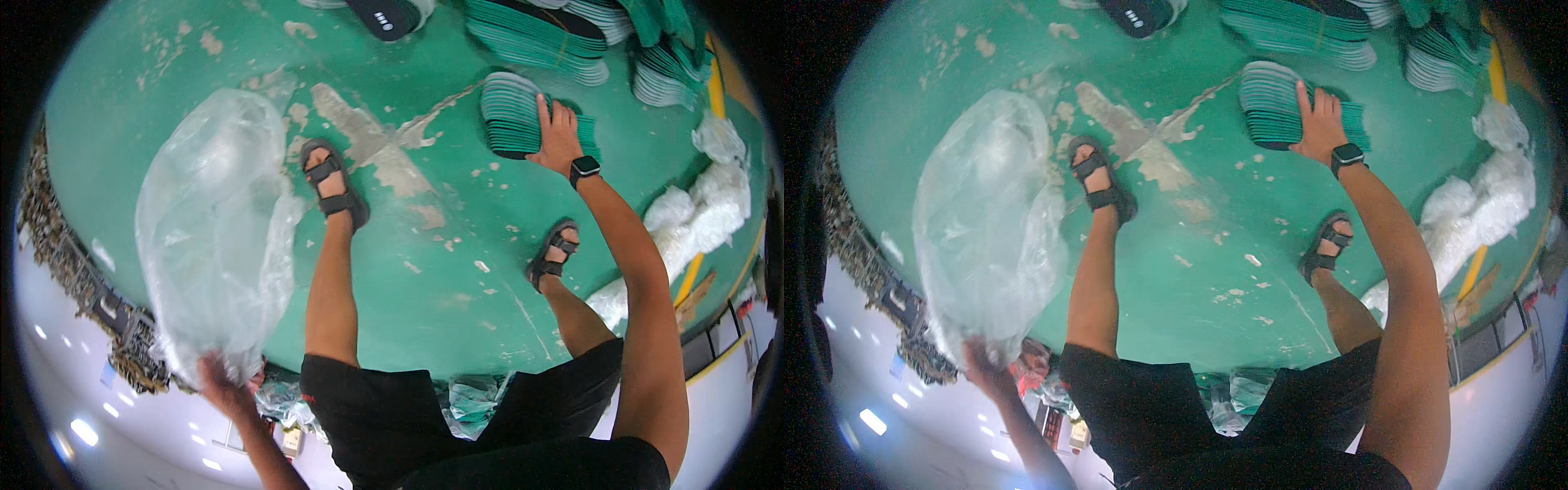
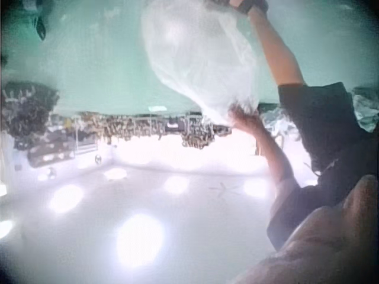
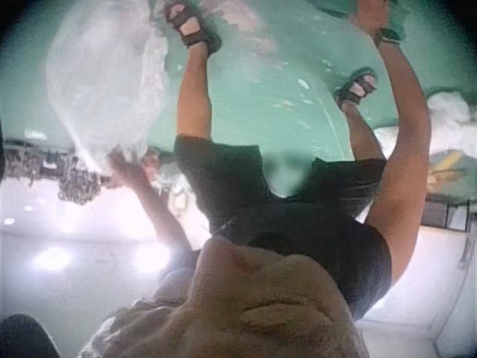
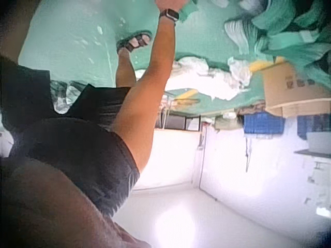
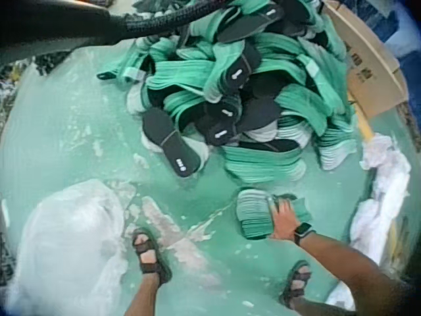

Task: The person picks up a plastic bag, opens it, and then picks up several green and black shoe soles from a pile on the floor and places them inside the bag.

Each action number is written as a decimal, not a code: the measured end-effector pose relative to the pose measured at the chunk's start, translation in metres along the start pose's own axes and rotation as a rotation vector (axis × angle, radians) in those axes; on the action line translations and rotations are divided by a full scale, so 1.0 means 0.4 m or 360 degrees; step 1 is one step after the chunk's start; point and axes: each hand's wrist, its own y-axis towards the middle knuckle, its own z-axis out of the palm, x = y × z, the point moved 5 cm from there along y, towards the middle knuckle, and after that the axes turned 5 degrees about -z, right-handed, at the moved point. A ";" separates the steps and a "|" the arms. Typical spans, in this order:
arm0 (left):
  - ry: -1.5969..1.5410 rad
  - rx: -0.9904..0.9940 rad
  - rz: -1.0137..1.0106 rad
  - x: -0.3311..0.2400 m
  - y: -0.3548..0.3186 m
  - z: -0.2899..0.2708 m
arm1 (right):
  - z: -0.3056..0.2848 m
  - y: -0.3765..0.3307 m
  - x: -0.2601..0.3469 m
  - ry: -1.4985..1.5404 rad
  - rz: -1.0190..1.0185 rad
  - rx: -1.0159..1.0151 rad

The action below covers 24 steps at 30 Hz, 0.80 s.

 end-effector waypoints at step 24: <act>0.0037 0.0276 -0.0293 -0.010 -0.138 -0.272 | -0.877 0.422 1.268 0.1008 -0.0743 0.0724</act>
